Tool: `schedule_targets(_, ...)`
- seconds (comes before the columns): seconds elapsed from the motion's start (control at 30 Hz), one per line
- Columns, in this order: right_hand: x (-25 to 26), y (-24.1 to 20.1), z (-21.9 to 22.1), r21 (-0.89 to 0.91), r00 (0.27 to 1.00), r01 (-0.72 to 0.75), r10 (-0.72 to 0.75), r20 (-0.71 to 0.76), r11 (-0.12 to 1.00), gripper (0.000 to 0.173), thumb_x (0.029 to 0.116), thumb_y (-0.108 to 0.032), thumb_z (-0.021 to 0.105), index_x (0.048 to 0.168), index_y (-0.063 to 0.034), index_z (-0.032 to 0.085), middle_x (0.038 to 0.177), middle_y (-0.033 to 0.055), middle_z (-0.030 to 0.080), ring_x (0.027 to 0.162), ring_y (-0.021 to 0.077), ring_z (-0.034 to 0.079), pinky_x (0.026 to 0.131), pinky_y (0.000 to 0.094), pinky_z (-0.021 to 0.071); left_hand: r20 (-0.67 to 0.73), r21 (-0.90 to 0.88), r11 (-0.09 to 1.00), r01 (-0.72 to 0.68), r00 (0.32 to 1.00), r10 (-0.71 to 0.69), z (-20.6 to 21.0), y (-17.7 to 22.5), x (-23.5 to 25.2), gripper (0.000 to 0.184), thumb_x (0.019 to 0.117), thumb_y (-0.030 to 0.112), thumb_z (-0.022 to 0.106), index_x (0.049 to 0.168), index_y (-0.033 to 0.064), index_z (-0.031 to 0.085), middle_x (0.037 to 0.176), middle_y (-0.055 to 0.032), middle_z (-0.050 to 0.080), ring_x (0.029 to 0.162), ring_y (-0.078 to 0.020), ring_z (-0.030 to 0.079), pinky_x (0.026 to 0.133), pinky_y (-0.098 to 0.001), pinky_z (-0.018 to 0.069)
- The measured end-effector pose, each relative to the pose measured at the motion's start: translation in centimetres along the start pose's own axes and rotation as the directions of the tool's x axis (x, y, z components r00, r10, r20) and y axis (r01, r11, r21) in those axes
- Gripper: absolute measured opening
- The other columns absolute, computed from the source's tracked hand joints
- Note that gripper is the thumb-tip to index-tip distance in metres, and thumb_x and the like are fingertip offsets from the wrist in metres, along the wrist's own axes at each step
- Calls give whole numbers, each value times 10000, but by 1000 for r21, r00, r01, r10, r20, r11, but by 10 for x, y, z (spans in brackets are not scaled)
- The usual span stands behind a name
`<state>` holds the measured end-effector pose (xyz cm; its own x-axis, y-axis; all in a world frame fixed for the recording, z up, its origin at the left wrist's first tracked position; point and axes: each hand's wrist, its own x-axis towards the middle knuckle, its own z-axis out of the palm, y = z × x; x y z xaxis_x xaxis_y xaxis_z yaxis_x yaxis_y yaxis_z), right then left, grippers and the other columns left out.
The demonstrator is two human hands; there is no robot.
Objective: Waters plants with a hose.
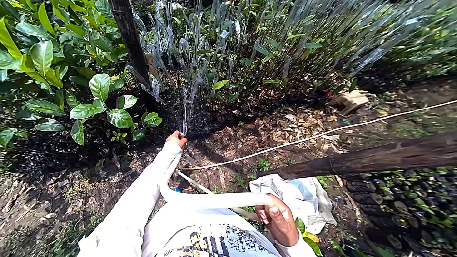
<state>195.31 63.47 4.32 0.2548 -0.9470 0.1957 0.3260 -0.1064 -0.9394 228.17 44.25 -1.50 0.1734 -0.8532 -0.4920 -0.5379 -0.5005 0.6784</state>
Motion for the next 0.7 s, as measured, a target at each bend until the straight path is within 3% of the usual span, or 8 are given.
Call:
schedule_targets(0.2,6,-1,0,-5,999,23,-23,31,1000,296,1001,-496,571,1014,-238,715,746,-163,644,624,-106,552,574,68,446,45,-28,1000,-14,999,15,5,11,-11,344,983,188,666,1275,17,608,1094,-186,691,981,-285,674,931,-482,524)
schedule_targets(0.7,9,-2,-1,-1,999,2,-2,41,1000,292,1000,-490,575,1005,-233,713,741,-158,638,625,-100,549,576,71,442,-29,24,999,28,999,-27,-10,2,-7,345,988,224,667,1277,43,614,1102,-196,701,1015,-325,685,939,-527,525)
